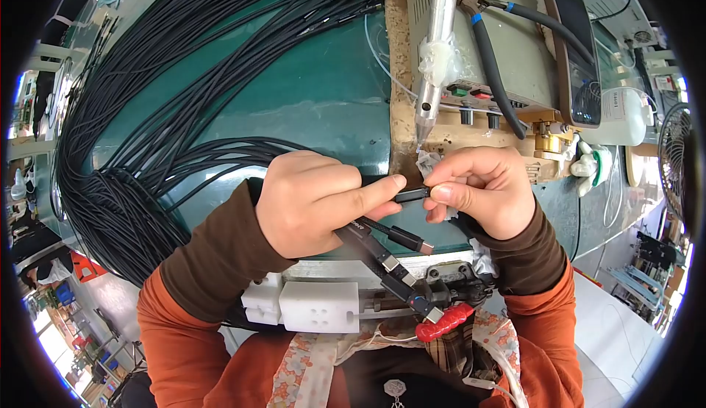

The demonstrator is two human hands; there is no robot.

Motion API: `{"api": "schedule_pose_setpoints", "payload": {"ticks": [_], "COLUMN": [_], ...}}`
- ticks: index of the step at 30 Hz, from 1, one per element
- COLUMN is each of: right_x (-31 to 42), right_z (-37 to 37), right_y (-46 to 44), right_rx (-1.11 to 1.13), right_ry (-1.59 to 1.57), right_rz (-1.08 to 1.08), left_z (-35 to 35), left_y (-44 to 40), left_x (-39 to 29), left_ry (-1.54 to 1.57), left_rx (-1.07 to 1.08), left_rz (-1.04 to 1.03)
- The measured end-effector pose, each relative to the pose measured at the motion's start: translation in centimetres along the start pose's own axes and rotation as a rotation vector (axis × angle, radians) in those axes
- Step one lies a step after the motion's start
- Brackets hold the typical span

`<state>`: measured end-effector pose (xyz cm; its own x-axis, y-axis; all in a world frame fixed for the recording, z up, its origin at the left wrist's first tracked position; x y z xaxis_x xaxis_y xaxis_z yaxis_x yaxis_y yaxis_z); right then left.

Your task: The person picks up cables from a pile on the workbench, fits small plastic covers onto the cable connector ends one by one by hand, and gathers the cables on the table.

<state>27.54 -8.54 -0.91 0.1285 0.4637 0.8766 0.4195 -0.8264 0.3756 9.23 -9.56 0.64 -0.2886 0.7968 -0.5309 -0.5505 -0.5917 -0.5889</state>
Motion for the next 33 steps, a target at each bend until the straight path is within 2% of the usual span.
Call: {"api": "schedule_pose_setpoints", "payload": {"ticks": [2, 7, 11, 17, 21, 22, 26, 27, 31, 33], "right_x": [-0.2, -0.2, 0.2, 0.4, 1.2, 1.3, 2.4, 2.6, 2.4, 2.1], "right_z": [-0.5, -2.1, -2.6, -1.5, -1.9, -2.1, -3.6, -3.5, -2.3, -2.4], "right_y": [0.1, 0.4, 0.9, 1.0, 0.7, 0.6, 1.6, 1.8, 1.7, 1.6], "right_rx": [-0.007, -0.074, -0.046, 0.021, 0.057, 0.057, 0.029, 0.029, 0.019, 0.032], "right_ry": [-0.014, 0.059, 0.450, 0.488, 0.763, 0.761, 0.820, 0.823, 0.659, 0.662], "right_rz": [-0.003, 0.181, 0.273, 0.405, 0.707, 0.710, 0.955, 0.953, 0.691, 0.652], "left_z": [-0.2, -0.5, -0.3, 0.0, -0.5, -0.6, -0.8, -0.9, -0.6, -0.6], "left_y": [0.0, 0.5, 0.5, 0.1, 0.0, -0.1, -0.3, -0.3, 0.3, 0.5], "left_x": [0.0, 0.2, -0.4, -1.0, 0.0, 0.1, 0.3, 0.3, -0.3, -0.5], "left_ry": [0.004, -0.023, -0.081, -0.141, -0.111, -0.114, -0.071, -0.069, -0.033, -0.059], "left_rx": [-0.007, -0.162, -0.043, 0.138, 0.086, 0.088, -0.046, -0.048, -0.053, -0.028], "left_rz": [-0.006, -0.043, -0.105, -0.113, -0.120, -0.121, -0.127, -0.127, -0.120, -0.136]}}
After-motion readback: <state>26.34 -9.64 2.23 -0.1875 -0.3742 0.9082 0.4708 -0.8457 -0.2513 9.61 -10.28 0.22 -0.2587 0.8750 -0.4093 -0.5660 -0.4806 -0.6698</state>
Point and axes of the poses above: each hand's wrist, its own y-axis away from the middle knuckle, its own z-axis out of the back of the hand, x = y × z, the point moved 5 cm from there along -y, towards the middle knuckle, and after that the axes turned 3 degrees about -x, right-handed, at the moved point
